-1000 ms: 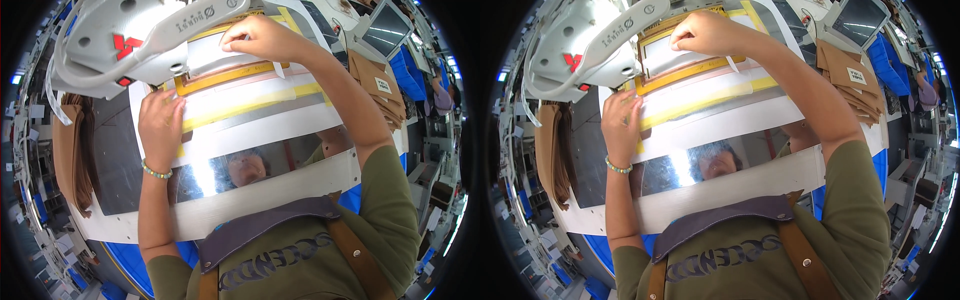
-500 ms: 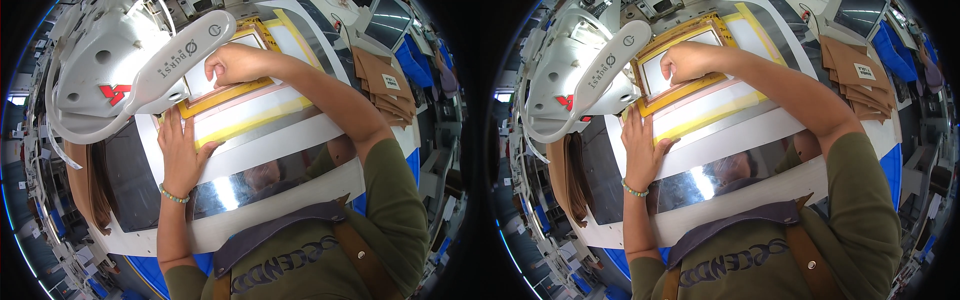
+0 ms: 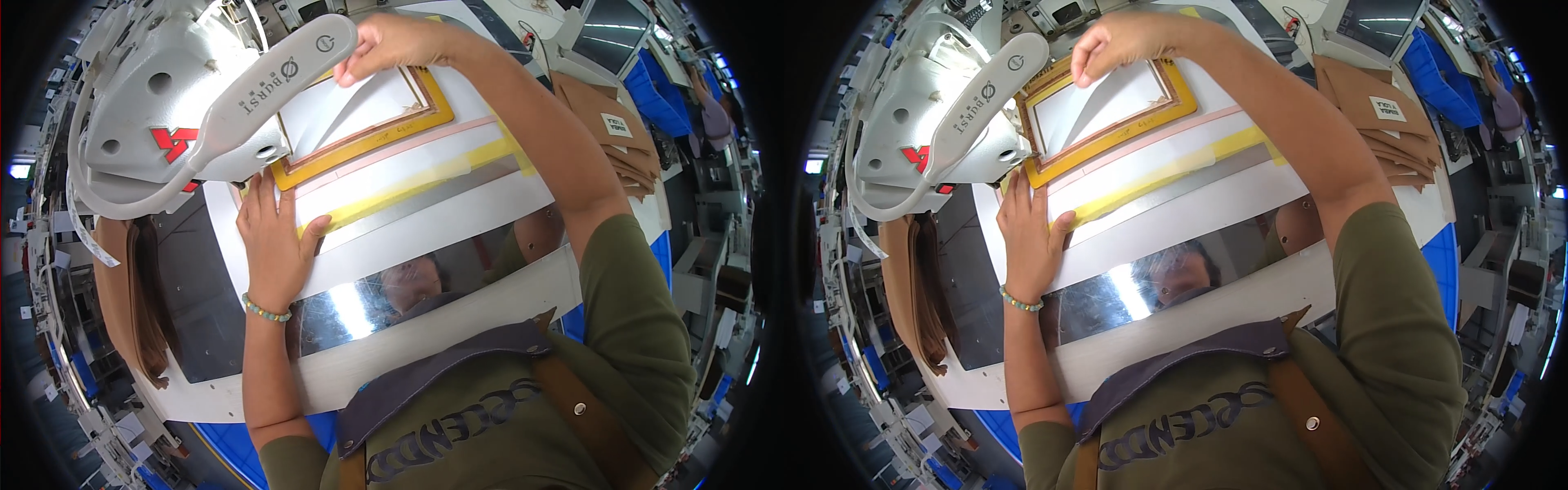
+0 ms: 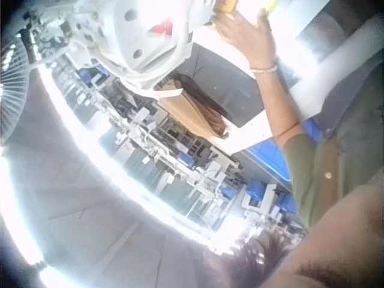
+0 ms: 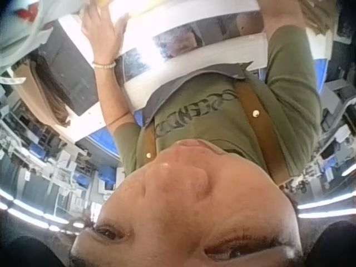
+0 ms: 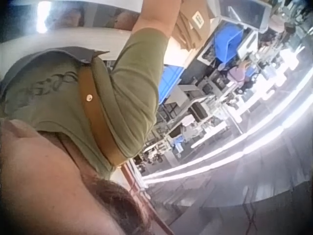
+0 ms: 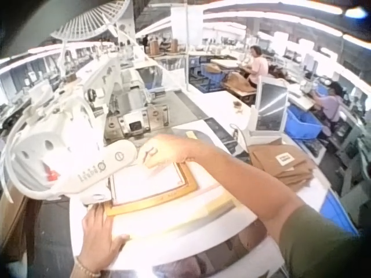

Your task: Sewing brand labels onto leather handbag components using an industrial sewing machine.

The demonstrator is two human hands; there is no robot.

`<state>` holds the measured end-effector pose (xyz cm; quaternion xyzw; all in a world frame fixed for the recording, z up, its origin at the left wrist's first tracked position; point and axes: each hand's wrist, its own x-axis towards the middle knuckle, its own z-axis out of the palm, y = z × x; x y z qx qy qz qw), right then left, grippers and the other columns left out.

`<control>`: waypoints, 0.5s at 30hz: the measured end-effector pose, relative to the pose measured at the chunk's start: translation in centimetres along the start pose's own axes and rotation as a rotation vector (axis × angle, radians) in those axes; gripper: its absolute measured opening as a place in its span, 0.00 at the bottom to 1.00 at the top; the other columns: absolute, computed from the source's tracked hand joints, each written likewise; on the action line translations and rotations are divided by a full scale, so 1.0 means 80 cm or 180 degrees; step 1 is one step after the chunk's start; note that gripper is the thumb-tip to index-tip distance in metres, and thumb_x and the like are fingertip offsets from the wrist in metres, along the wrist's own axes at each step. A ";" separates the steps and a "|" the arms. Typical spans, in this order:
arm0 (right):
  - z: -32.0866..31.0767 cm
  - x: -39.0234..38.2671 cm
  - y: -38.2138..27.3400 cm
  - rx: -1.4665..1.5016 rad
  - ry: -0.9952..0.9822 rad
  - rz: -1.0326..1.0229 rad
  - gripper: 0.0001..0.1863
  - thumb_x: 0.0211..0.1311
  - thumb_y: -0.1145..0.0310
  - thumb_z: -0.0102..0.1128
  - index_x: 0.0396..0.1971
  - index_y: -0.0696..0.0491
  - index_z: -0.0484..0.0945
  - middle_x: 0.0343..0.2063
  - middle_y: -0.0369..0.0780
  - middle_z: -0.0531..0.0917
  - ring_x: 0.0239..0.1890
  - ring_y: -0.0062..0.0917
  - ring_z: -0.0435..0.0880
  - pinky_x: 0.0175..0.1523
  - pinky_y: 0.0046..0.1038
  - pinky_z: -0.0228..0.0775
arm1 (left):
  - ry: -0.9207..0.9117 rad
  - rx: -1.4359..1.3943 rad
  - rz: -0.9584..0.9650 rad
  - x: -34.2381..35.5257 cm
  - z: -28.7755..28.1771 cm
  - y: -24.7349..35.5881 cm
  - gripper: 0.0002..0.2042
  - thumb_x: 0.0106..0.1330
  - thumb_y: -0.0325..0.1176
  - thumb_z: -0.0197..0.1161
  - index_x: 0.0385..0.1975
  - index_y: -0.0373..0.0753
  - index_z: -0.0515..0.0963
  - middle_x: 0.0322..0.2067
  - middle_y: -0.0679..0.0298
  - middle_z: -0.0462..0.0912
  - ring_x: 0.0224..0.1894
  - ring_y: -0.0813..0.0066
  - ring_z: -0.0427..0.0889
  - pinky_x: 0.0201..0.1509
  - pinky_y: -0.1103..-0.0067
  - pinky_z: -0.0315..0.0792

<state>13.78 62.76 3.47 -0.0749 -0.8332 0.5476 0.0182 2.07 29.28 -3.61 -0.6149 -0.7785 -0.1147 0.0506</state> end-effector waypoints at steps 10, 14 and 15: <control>-0.004 -0.063 -0.002 -0.2049 -0.0161 0.0600 0.03 0.57 0.75 0.71 0.30 0.57 0.90 0.27 0.38 0.89 0.31 0.20 0.86 0.38 0.26 0.76 | -0.0197 0.0074 -0.0136 -0.001 0.001 0.001 0.35 0.78 0.55 0.54 0.75 0.33 0.66 0.78 0.43 0.57 0.82 0.45 0.51 0.81 0.53 0.45; -0.002 -0.063 -0.003 -0.2178 -0.0265 0.0662 0.03 0.56 0.75 0.71 0.30 0.57 0.90 0.27 0.39 0.89 0.30 0.21 0.86 0.38 0.26 0.76 | -0.0076 0.0020 -0.0055 0.000 0.001 0.000 0.38 0.77 0.62 0.52 0.72 0.33 0.69 0.77 0.41 0.60 0.81 0.42 0.52 0.80 0.52 0.46; -0.003 -0.061 -0.004 -0.2253 -0.0341 0.0677 0.03 0.56 0.75 0.71 0.30 0.57 0.90 0.26 0.39 0.89 0.30 0.21 0.86 0.37 0.26 0.76 | 0.0016 0.0012 -0.0032 0.000 0.001 0.001 0.38 0.78 0.62 0.52 0.72 0.33 0.69 0.77 0.41 0.60 0.80 0.42 0.52 0.80 0.52 0.46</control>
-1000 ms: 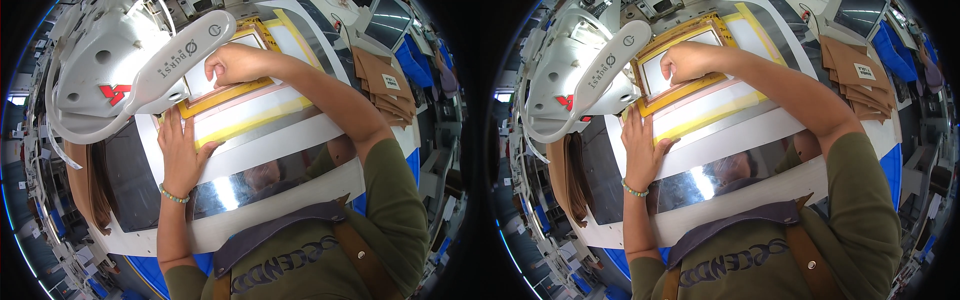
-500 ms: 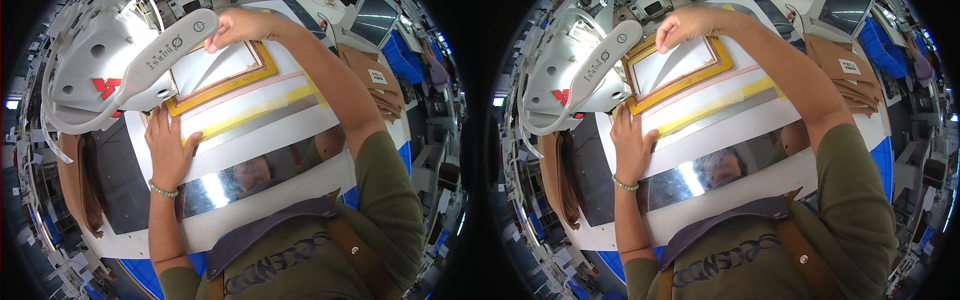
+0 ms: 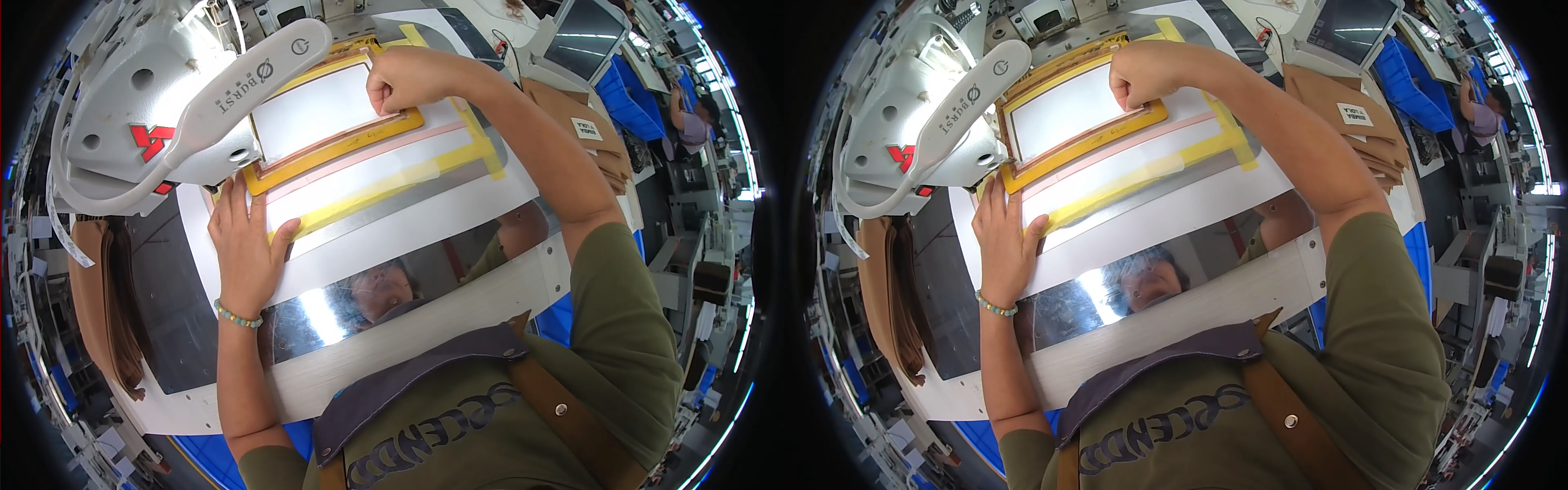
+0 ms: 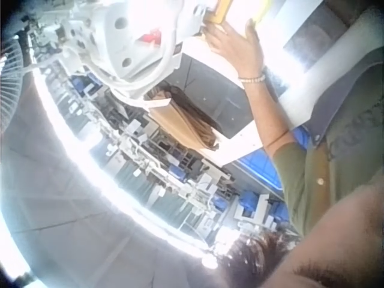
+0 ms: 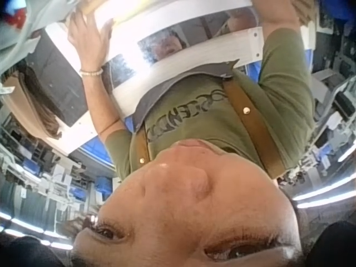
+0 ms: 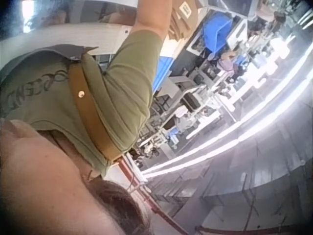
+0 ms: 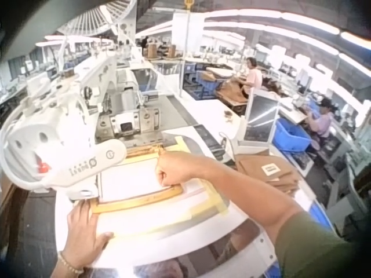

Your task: Sewing brand labels onto leather handbag components using an industrial sewing machine.

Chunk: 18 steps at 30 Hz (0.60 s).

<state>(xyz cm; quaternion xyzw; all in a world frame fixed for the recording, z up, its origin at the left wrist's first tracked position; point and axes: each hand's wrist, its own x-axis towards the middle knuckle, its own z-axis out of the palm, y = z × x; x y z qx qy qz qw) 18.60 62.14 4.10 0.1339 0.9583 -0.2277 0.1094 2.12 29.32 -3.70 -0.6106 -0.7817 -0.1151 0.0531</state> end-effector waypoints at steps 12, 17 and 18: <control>-0.010 0.021 -0.023 -0.0588 -0.0476 0.0351 0.06 0.51 0.77 0.67 0.28 0.55 0.90 0.29 0.40 0.90 0.33 0.27 0.88 0.38 0.32 0.77 | 0.0061 0.0074 0.0014 0.001 0.000 0.002 0.36 0.78 0.59 0.54 0.73 0.33 0.69 0.77 0.42 0.60 0.81 0.43 0.52 0.79 0.52 0.47; -0.020 0.018 -0.017 -0.1260 -0.0307 0.0008 0.06 0.53 0.79 0.62 0.27 0.55 0.88 0.33 0.41 0.88 0.44 0.30 0.85 0.45 0.32 0.77 | -0.0131 0.0110 -0.0103 -0.001 0.002 0.002 0.36 0.80 0.58 0.51 0.76 0.35 0.65 0.78 0.43 0.58 0.82 0.46 0.51 0.80 0.53 0.46; -0.025 0.017 -0.014 -0.0917 0.0081 -0.0111 0.07 0.54 0.80 0.61 0.26 0.55 0.87 0.34 0.41 0.87 0.45 0.31 0.84 0.47 0.32 0.76 | -0.0119 0.0104 -0.0091 -0.001 0.002 0.002 0.36 0.80 0.58 0.51 0.76 0.35 0.64 0.78 0.43 0.57 0.82 0.46 0.51 0.80 0.53 0.46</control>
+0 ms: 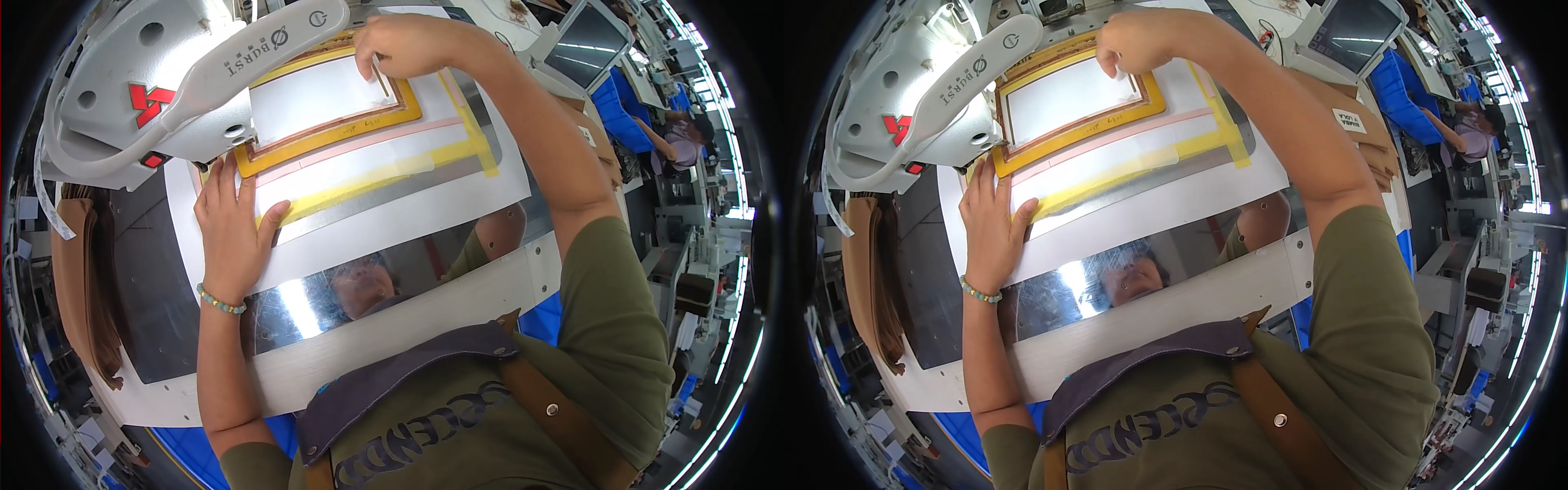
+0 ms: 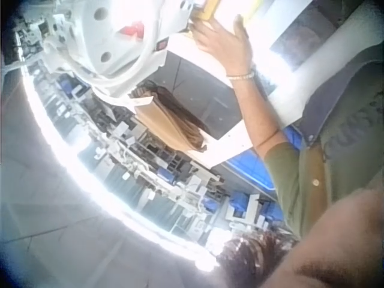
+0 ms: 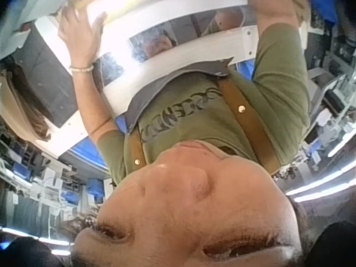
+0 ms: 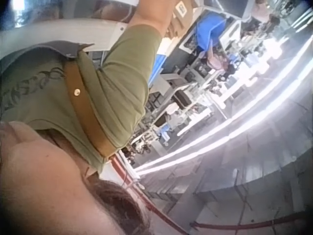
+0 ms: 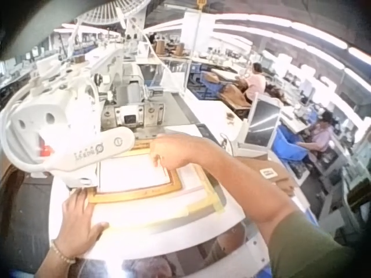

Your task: Sewing brand labels onto leather handbag components using an industrial sewing machine.

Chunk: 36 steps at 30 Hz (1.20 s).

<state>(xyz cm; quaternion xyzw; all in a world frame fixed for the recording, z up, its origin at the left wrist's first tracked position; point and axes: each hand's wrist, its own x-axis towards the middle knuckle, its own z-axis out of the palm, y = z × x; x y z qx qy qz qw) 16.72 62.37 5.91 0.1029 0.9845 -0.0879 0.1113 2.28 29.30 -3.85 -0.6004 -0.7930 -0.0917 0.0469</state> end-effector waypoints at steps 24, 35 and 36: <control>0.054 0.065 -0.121 0.3092 -0.0279 -0.0200 0.09 0.72 0.76 0.50 0.42 0.56 0.82 0.41 0.41 0.87 0.47 0.23 0.85 0.57 0.25 0.75 | 0.0496 -0.0212 0.0024 0.004 0.005 0.002 0.38 0.75 0.61 0.57 0.71 0.33 0.72 0.75 0.44 0.65 0.78 0.46 0.58 0.79 0.55 0.49; 0.099 -0.050 -0.034 0.3083 0.1931 -0.0551 0.16 0.68 0.82 0.47 0.48 0.58 0.83 0.58 0.43 0.84 0.61 0.28 0.81 0.66 0.28 0.72 | 0.0829 0.0277 -0.0228 -0.028 -0.061 -0.083 0.29 0.71 0.50 0.66 0.65 0.34 0.77 0.69 0.50 0.74 0.76 0.48 0.64 0.75 0.57 0.62; 0.103 -0.055 -0.022 0.3074 0.1945 -0.0555 0.16 0.68 0.82 0.47 0.48 0.58 0.83 0.58 0.43 0.84 0.61 0.28 0.81 0.66 0.28 0.72 | 0.1139 0.0459 -0.0330 -0.035 -0.075 -0.114 0.26 0.69 0.45 0.69 0.61 0.34 0.79 0.65 0.52 0.79 0.72 0.46 0.70 0.71 0.57 0.67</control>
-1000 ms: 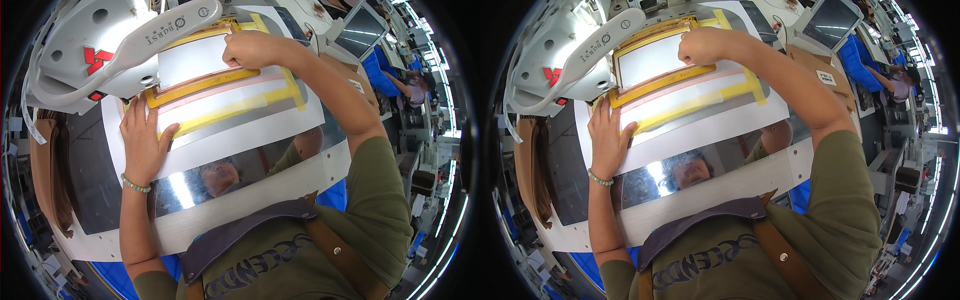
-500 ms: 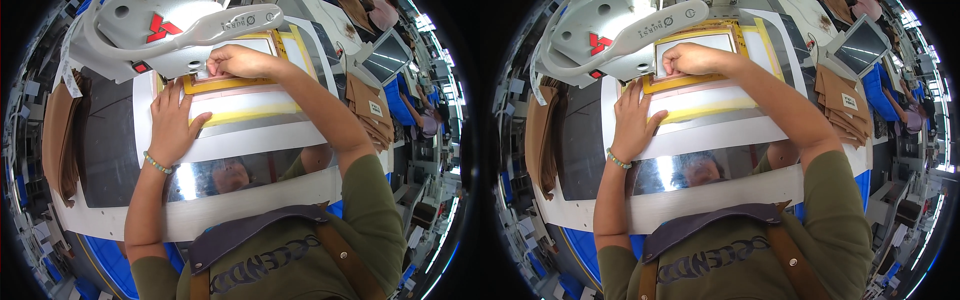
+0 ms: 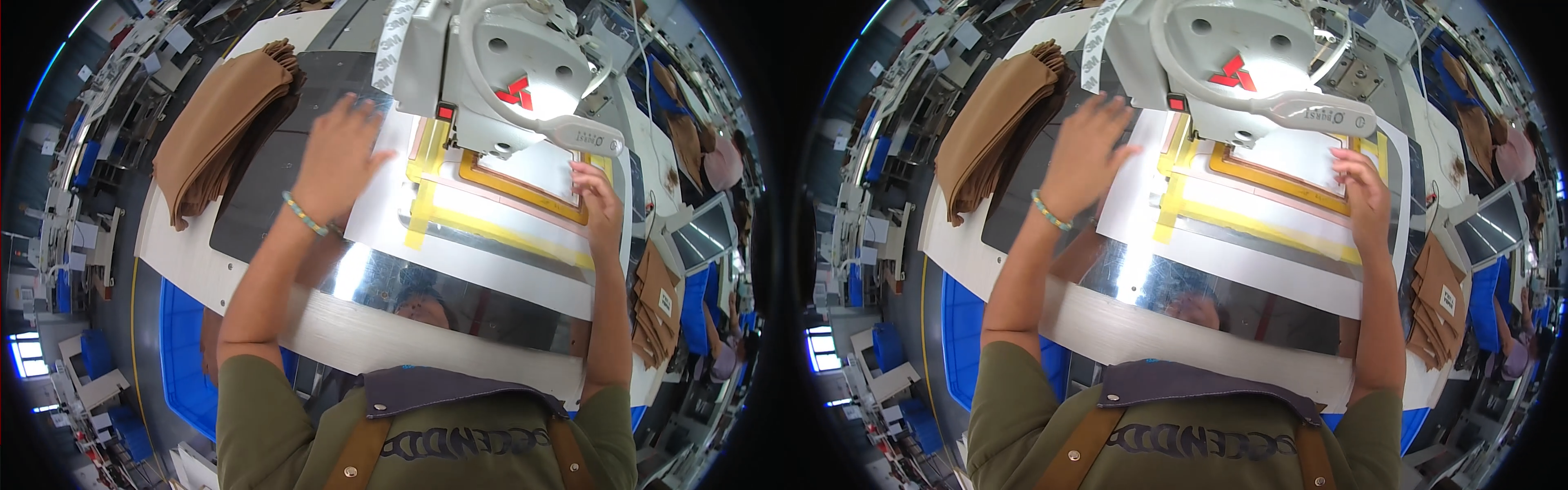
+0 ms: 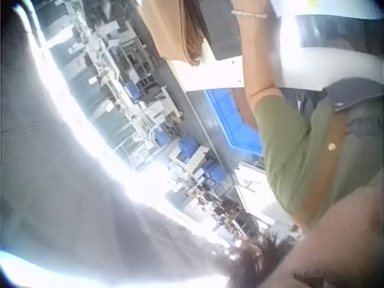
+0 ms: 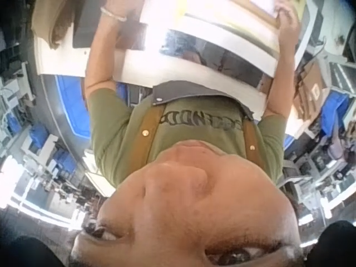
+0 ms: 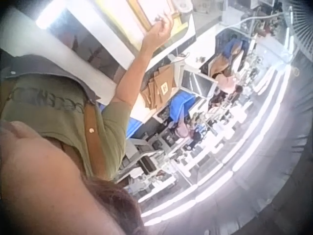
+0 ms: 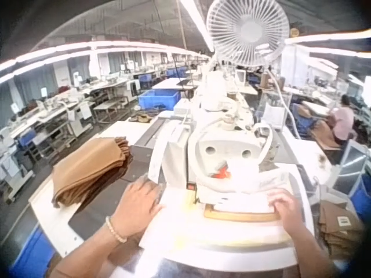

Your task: Sewing brand labels onto leather handbag components using an industrial sewing machine.

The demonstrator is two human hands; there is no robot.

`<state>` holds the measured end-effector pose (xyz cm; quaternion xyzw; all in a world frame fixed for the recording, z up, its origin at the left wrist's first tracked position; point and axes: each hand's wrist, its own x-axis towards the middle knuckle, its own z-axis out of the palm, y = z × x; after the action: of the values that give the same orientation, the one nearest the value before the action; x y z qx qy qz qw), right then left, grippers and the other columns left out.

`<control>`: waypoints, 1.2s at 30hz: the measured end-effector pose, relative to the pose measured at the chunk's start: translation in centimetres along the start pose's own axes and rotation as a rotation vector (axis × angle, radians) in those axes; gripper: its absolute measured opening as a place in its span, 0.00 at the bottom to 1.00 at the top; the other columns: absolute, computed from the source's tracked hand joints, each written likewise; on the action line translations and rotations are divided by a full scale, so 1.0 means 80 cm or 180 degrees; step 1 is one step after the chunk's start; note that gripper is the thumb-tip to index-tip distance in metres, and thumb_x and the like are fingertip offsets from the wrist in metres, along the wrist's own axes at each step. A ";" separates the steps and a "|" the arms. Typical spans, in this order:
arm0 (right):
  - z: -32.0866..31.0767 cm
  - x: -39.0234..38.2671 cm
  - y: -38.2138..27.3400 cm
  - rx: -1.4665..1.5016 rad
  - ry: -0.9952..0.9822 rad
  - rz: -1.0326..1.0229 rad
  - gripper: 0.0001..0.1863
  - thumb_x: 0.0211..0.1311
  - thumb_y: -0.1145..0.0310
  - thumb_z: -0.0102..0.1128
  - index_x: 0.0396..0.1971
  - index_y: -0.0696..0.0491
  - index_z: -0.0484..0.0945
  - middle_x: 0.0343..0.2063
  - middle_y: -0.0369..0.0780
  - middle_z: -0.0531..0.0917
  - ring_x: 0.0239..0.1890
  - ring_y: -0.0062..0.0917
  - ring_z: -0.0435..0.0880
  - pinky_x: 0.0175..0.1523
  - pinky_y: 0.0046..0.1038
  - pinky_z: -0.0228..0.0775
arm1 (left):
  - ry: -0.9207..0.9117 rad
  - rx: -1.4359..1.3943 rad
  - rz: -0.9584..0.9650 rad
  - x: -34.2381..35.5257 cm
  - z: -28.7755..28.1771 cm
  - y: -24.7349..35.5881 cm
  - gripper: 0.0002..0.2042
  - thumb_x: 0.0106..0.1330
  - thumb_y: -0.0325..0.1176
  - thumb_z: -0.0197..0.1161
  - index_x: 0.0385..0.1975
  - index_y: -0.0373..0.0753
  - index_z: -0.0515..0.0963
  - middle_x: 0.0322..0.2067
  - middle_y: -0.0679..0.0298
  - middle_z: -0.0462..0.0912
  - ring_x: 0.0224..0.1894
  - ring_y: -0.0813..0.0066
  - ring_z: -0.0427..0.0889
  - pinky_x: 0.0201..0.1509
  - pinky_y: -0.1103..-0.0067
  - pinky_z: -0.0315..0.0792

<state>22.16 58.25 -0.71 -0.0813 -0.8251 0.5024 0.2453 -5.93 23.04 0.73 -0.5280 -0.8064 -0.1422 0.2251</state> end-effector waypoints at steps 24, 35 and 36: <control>-0.018 -0.008 0.036 0.0141 0.0843 0.0221 0.11 0.78 0.77 0.49 0.42 0.57 0.84 0.57 0.41 0.85 0.54 0.18 0.81 0.57 0.22 0.73 | 0.1758 -0.1809 -0.2356 -0.018 -0.081 -0.294 0.09 0.72 0.27 0.68 0.49 0.37 0.88 0.32 0.59 0.88 0.33 0.76 0.85 0.39 0.80 0.77; 0.051 -0.004 -0.052 0.0046 -0.0638 -0.0268 0.12 0.74 0.79 0.52 0.47 0.58 0.85 0.52 0.42 0.87 0.52 0.24 0.85 0.57 0.25 0.77 | -0.0611 -0.0468 0.0576 -0.072 -0.044 0.023 0.14 0.61 0.21 0.66 0.46 0.34 0.86 0.41 0.60 0.85 0.41 0.63 0.85 0.43 0.72 0.81; 0.068 -0.005 -0.066 -0.0257 -0.0798 -0.0594 0.13 0.72 0.79 0.54 0.49 0.57 0.85 0.52 0.43 0.88 0.53 0.27 0.85 0.57 0.28 0.77 | -0.0571 -0.0471 0.0735 -0.077 -0.039 0.037 0.15 0.60 0.22 0.66 0.48 0.35 0.86 0.43 0.61 0.85 0.42 0.64 0.85 0.45 0.72 0.81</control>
<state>20.42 51.27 1.72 0.0492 -0.8727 0.4501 0.1826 -0.43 17.90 0.19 -0.6429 -0.7446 -0.1267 0.1275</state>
